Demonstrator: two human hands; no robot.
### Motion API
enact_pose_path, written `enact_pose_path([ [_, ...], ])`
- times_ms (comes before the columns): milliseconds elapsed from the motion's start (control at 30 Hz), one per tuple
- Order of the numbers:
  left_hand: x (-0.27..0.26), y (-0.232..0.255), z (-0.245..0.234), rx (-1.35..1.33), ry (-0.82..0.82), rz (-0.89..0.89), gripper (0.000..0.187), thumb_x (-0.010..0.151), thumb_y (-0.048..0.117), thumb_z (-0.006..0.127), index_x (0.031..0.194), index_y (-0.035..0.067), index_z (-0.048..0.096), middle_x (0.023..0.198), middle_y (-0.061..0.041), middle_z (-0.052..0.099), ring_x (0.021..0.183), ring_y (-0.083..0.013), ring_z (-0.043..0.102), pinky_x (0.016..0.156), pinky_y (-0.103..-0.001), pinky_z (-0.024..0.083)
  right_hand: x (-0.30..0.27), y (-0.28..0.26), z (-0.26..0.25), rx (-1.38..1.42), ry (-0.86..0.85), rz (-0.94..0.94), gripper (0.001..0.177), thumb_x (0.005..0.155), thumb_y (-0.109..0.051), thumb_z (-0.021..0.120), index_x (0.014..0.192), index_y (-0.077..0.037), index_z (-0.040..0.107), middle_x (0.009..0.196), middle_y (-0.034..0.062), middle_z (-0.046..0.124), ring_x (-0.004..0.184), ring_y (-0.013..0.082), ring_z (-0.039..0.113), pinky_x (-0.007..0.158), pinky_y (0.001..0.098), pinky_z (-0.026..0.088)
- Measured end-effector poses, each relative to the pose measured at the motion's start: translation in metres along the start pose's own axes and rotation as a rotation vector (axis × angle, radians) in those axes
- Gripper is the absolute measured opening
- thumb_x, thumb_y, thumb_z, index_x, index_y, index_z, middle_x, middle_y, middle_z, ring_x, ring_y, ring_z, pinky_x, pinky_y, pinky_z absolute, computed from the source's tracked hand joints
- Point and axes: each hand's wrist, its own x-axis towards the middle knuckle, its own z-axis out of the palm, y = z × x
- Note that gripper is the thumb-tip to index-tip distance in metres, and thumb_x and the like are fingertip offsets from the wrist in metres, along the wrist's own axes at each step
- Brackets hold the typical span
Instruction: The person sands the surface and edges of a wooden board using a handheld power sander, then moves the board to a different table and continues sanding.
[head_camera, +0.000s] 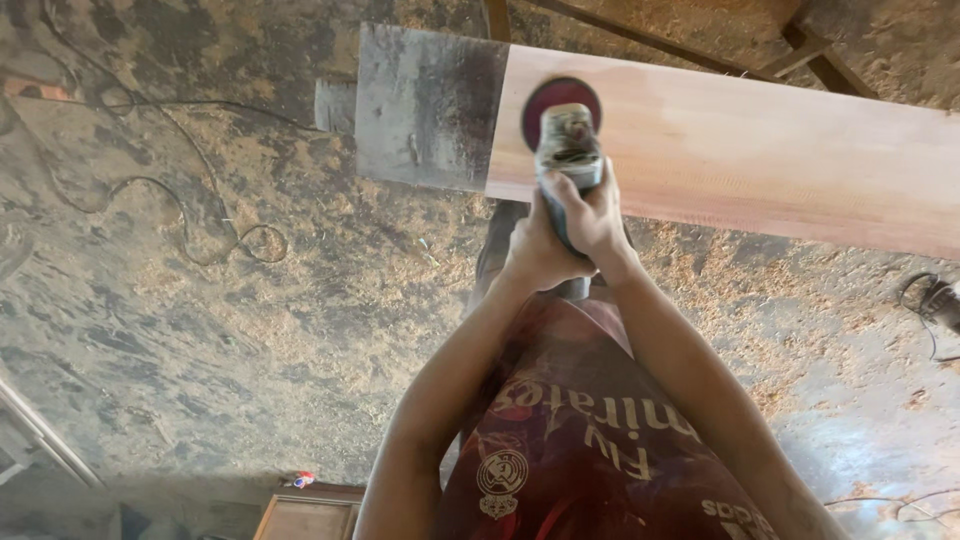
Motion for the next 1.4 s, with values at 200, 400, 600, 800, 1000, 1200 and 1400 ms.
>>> enact_pose_path([
  [200,-0.011,-0.027,0.002,-0.134,0.092,0.078,0.119,0.063,0.036,0.093,0.15,-0.002,0.022,0.122,-0.016,0.07,0.095,-0.0256,0.079,0.086,-0.033,0.066,0.008,-0.009,0.035,-0.278,-0.158,0.134,0.076,0.084,-0.052,0.071,0.127,0.006,0.046,0.111,0.0209,0.069,0.096,0.0277,0.072,0.081,0.0414,0.062],
  [400,-0.01,-0.009,0.031,-0.117,0.0,0.057,0.119,0.058,0.031,0.094,0.148,-0.004,0.025,0.12,-0.019,0.07,0.093,-0.0271,0.078,0.084,-0.034,0.066,-0.006,-0.017,-0.012,-0.165,-0.158,0.025,0.063,0.082,-0.046,0.066,0.122,0.001,0.054,0.102,0.0145,0.068,0.085,0.0245,0.069,0.072,0.0402,0.062],
  [600,0.007,0.028,0.069,0.073,-0.367,-0.117,0.118,0.055,0.032,0.089,0.143,-0.006,0.021,0.104,-0.019,0.075,0.082,-0.0307,0.077,0.078,-0.038,0.067,-0.029,0.005,-0.076,-0.068,0.078,0.033,0.053,0.084,-0.039,0.063,0.122,-0.004,0.055,0.103,0.0099,0.065,0.084,0.0185,0.064,0.07,0.0348,0.059],
  [800,0.028,0.05,0.096,0.175,-0.353,0.174,0.114,0.043,0.032,0.096,0.132,-0.005,0.035,0.102,-0.024,0.072,0.089,-0.0414,0.073,0.079,-0.045,0.062,-0.048,0.044,-0.128,0.247,0.34,0.049,0.038,0.098,-0.028,0.063,0.123,-0.001,0.057,0.108,0.0103,0.063,0.093,0.02,0.063,0.081,0.0355,0.058],
  [1000,0.023,0.03,0.062,0.261,-0.493,0.006,0.108,0.064,0.039,0.086,0.145,-0.006,0.031,0.106,-0.017,0.078,0.088,-0.0295,0.08,0.083,-0.035,0.068,-0.029,0.04,-0.081,0.277,0.218,-0.02,0.038,0.096,-0.025,0.065,0.124,-0.002,0.053,0.109,0.0115,0.063,0.092,0.0224,0.064,0.083,0.0393,0.061],
  [1200,-0.02,-0.026,0.003,-0.043,0.005,0.058,0.109,0.061,0.031,0.092,0.145,-0.003,0.032,0.116,-0.018,0.073,0.097,-0.0301,0.077,0.087,-0.038,0.066,-0.018,0.004,0.018,-0.189,-0.087,0.032,0.065,0.089,-0.043,0.074,0.124,0.004,0.046,0.11,0.0213,0.071,0.097,0.0299,0.073,0.083,0.0429,0.061],
  [1400,-0.038,-0.03,0.033,-0.229,0.081,0.187,0.109,0.062,0.026,0.096,0.146,-0.002,0.033,0.124,-0.02,0.07,0.107,-0.0323,0.076,0.092,-0.04,0.065,-0.035,0.0,-0.007,-0.277,-0.124,0.142,0.073,0.085,-0.048,0.073,0.129,0.004,0.046,0.112,0.0251,0.071,0.1,0.032,0.074,0.085,0.0435,0.061],
])
